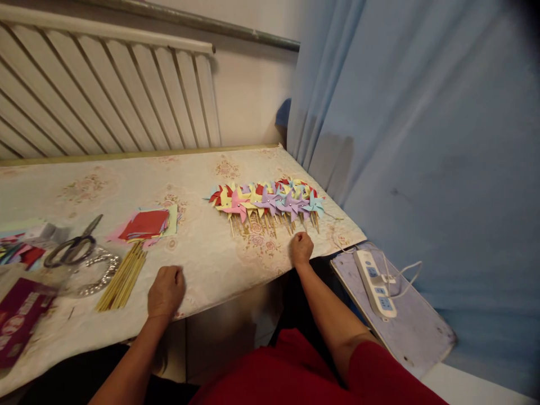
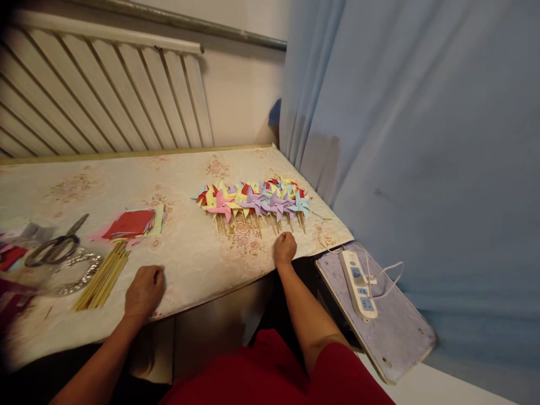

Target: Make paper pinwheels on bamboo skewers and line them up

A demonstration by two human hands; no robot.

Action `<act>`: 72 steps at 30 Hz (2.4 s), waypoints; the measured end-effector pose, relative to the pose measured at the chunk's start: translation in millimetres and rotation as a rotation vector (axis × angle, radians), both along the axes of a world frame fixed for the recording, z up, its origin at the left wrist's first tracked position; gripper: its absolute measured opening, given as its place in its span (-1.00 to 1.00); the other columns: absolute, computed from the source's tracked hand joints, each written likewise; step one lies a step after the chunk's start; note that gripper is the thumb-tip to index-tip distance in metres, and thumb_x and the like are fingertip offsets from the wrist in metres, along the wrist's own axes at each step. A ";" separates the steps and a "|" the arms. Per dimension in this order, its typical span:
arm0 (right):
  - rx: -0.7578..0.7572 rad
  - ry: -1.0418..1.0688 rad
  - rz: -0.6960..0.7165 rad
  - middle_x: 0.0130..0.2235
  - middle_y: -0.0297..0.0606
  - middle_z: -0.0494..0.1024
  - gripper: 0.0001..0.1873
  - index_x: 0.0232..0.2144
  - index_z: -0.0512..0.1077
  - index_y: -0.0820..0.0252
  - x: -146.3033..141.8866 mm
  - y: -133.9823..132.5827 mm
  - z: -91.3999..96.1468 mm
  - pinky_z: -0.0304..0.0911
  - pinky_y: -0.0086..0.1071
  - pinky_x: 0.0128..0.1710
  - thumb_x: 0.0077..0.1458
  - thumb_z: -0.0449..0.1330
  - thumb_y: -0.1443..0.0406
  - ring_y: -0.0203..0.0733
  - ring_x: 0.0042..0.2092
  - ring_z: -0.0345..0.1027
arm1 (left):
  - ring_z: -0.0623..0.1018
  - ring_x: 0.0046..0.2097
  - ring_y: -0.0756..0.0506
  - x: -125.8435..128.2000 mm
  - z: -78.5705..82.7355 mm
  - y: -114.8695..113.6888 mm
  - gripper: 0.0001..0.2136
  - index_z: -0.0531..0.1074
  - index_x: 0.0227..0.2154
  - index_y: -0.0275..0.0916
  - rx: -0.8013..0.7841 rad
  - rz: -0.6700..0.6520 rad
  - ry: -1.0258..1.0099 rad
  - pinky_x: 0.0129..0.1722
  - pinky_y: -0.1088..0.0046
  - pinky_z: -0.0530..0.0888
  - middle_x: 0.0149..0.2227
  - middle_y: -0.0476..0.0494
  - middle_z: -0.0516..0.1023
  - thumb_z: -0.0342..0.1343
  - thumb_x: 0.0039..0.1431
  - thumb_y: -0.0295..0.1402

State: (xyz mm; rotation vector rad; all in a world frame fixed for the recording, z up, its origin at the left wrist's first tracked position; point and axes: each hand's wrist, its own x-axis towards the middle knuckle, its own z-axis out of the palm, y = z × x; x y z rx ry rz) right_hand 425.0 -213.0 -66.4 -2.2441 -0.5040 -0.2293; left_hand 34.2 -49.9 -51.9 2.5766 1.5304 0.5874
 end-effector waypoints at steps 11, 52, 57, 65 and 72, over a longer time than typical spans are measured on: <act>-0.034 -0.016 0.052 -0.35 -0.13 0.52 -0.75 -0.44 0.48 0.21 -0.9 -2.1 -0.4 0.11 -0.32 -0.20 0.07 0.00 0.43 -0.11 -0.27 0.31 | 0.48 -0.11 -0.17 -0.8 -5.0 3.1 -0.75 0.44 -0.23 -0.25 0.058 -0.008 0.040 -0.21 0.34 0.38 -0.19 -0.21 0.46 -0.14 0.30 -0.30; -0.249 -0.130 0.323 -0.27 -0.28 0.52 -0.87 -0.37 0.47 0.16 -30.2 5.0 1.6 0.06 -0.41 -0.29 0.20 0.17 0.27 -0.25 -0.27 0.32 | 0.48 -0.09 -0.17 -0.7 -2.8 1.6 -0.75 0.43 -0.24 -0.24 0.011 -0.011 0.002 -0.18 0.33 0.40 -0.17 -0.23 0.46 -0.14 0.29 -0.29; -0.295 -0.142 0.321 -0.27 -0.28 0.52 -0.85 -0.39 0.47 0.15 -29.1 8.0 2.3 0.06 -0.40 -0.29 0.20 0.19 0.23 -0.23 -0.25 0.33 | 0.48 -0.09 -0.17 0.0 -1.2 0.6 -0.77 0.42 -0.24 -0.22 0.004 0.000 -0.011 -0.17 0.32 0.40 -0.18 -0.22 0.47 -0.13 0.28 -0.30; -0.298 -0.162 0.314 -0.30 -0.29 0.51 -0.82 -0.40 0.45 0.16 -29.5 10.4 2.2 0.00 -0.41 -0.33 0.22 0.19 0.22 -0.26 -0.29 0.30 | 0.48 -0.09 -0.17 -0.4 -2.4 0.2 -0.74 0.42 -0.24 -0.24 0.010 -0.003 0.005 -0.16 0.33 0.40 -0.17 -0.22 0.46 -0.15 0.30 -0.29; -0.299 -0.157 0.299 -0.31 -0.29 0.51 -0.82 -0.41 0.45 0.16 -30.0 11.4 2.0 -0.01 -0.39 -0.34 0.21 0.20 0.22 -0.25 -0.30 0.30 | 0.48 -0.12 -0.17 -1.0 -3.9 0.4 -0.75 0.43 -0.24 -0.24 0.022 0.007 0.020 -0.18 0.33 0.39 -0.19 -0.22 0.46 -0.15 0.30 -0.29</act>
